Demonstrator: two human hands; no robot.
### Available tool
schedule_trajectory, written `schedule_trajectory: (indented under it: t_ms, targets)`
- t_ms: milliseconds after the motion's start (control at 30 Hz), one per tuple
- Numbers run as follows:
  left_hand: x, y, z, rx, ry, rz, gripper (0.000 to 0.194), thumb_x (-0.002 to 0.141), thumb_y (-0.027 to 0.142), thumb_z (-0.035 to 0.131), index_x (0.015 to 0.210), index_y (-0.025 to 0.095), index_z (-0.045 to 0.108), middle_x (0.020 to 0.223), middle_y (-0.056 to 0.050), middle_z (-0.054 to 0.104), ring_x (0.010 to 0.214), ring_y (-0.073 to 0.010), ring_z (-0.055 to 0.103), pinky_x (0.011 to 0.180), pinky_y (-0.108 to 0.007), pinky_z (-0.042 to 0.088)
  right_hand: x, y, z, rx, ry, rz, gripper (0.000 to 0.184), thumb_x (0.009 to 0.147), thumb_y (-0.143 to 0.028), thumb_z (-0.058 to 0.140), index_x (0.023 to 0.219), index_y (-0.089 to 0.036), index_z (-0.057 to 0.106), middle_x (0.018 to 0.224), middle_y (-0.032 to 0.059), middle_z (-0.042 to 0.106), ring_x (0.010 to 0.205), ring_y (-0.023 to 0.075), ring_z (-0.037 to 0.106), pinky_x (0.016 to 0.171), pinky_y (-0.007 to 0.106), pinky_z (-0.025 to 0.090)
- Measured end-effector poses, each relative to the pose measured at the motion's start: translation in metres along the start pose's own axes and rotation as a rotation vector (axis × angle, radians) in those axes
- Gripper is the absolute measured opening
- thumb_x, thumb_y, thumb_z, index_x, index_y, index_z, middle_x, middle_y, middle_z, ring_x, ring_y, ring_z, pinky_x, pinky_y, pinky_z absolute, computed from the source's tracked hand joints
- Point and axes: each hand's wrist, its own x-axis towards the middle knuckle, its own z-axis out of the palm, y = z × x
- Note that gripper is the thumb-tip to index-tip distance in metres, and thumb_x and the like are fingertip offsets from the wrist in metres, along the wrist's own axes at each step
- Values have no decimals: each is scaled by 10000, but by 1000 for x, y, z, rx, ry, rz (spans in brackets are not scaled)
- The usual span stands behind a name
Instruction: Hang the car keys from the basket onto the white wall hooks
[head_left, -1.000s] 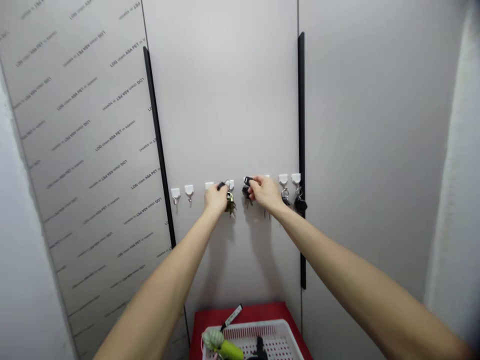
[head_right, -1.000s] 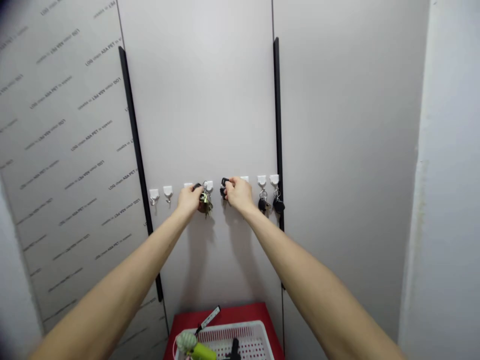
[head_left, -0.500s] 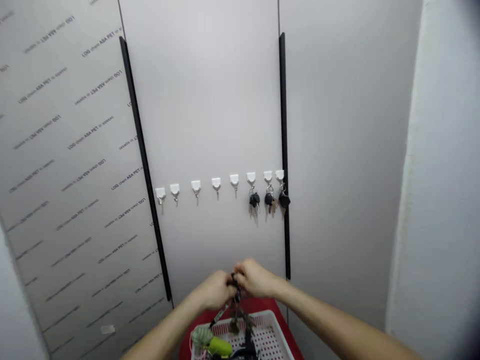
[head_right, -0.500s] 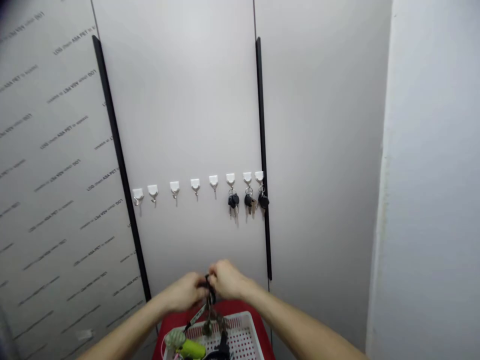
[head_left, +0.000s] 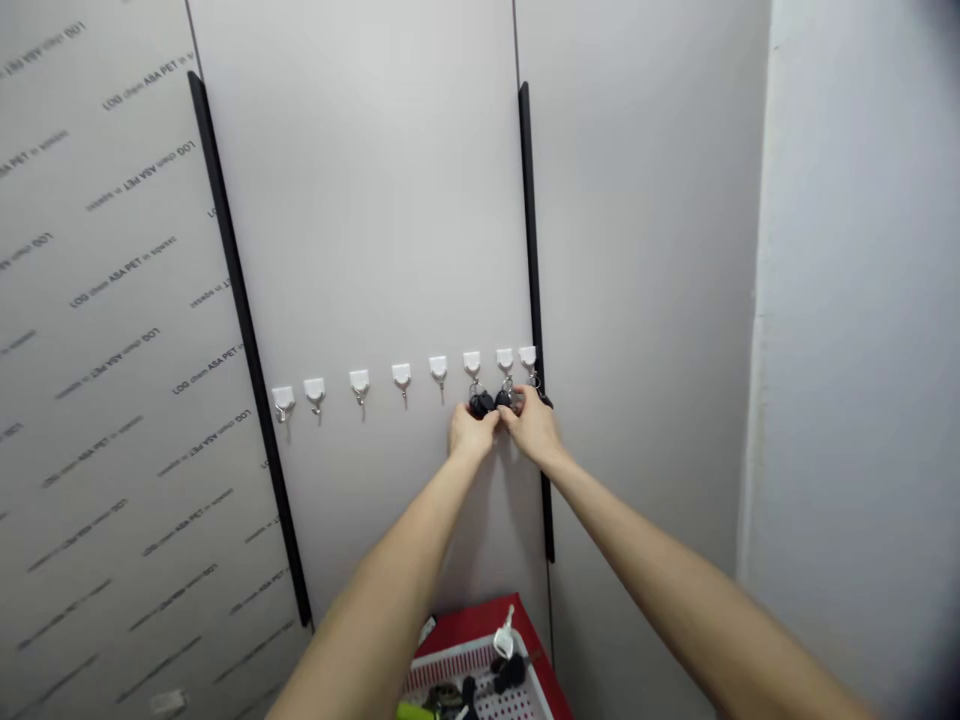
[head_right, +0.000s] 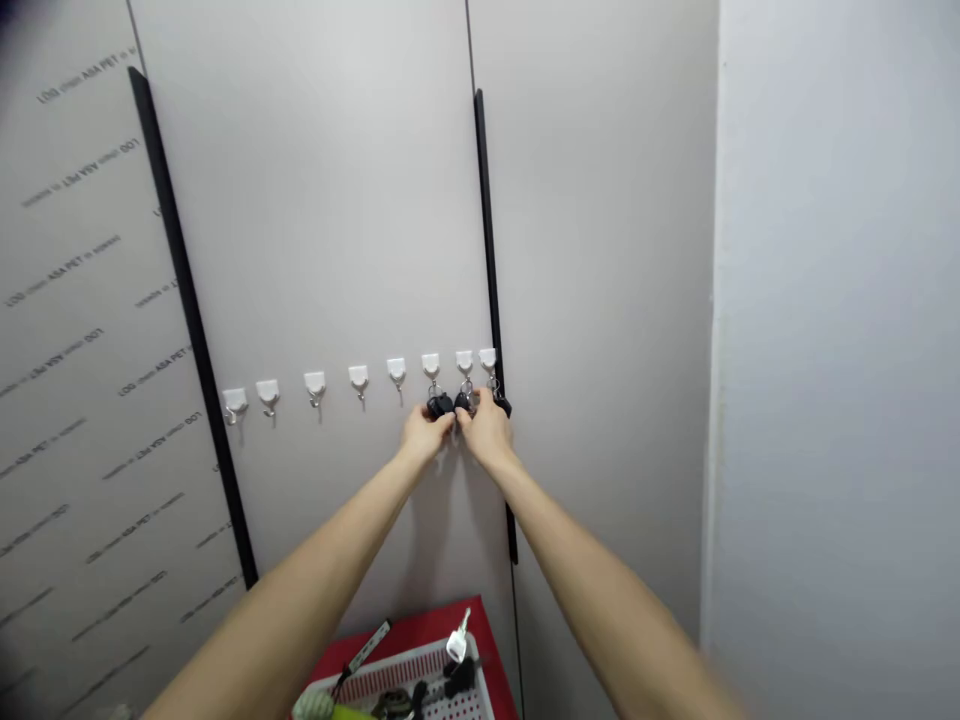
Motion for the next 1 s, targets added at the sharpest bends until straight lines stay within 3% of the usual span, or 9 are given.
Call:
schedule_trajectory:
  t_ms: [100,267,333,433,533,667,767,867,1000]
  targets:
    - [7,8,5,6,-17,30,211,579,280,464,681,113,541,679,-84,572,641,-162,520,544,-244,369,7,-2,-4,103,48,0,218,626,-252,399,774,-146,518,673,46,573,618,138,512,596,253,377]
    - [19,35,-26,-90,6,124,176,581,285,440,566,126,513,463,-6,485,470,-100,476,461,-206,359,35,-20,-27,314,86,-77,193,619,-186,364,727,-156,521,521,-9,532,509,92,499,545,219,380]
    - [20,48,-40,-142,-35,126,139,570,252,434,547,126,489,410,22,428,408,-78,440,433,-195,355,43,-33,-34,378,41,-123,188,604,-167,369,718,-152,517,503,-18,516,489,83,491,516,207,379]
    - [9,53,-55,-174,-180,99,87,540,208,435,528,125,457,373,45,378,350,-62,398,390,-186,340,35,-46,-39,462,-173,-198,157,577,-137,377,671,-150,502,465,-35,484,438,70,470,460,189,371]
    - [-16,26,-60,-153,-337,70,94,540,203,422,532,118,461,374,46,377,324,-47,355,352,-172,300,-1,-42,-30,498,-441,-235,128,559,-118,373,614,-158,482,457,-42,469,414,60,447,421,174,355]
    - [-62,-42,-59,-5,-540,-39,152,565,232,403,559,106,487,368,49,359,327,-50,332,345,-175,261,-74,-13,-1,472,-777,-149,152,551,-111,347,605,-173,475,451,-50,447,390,64,443,374,168,333]
    - [-93,-91,-58,45,-659,-164,167,567,218,390,614,103,501,393,54,370,338,-46,317,354,-176,245,-106,6,11,355,-925,-233,189,548,-114,361,611,-198,518,461,-45,485,416,80,455,386,181,336]
    - [-116,-125,-57,134,-695,-195,184,551,201,421,682,106,508,461,42,433,385,-52,359,381,-174,255,-90,12,2,237,-749,-277,209,576,-149,393,697,-205,554,593,-15,562,513,98,486,489,208,378]
    - [-133,-158,-57,147,-648,-254,226,560,208,443,762,116,485,508,36,445,424,-64,404,412,-175,275,-25,13,-19,22,-37,-58,248,625,-284,411,813,-186,539,815,41,555,697,129,497,626,254,376]
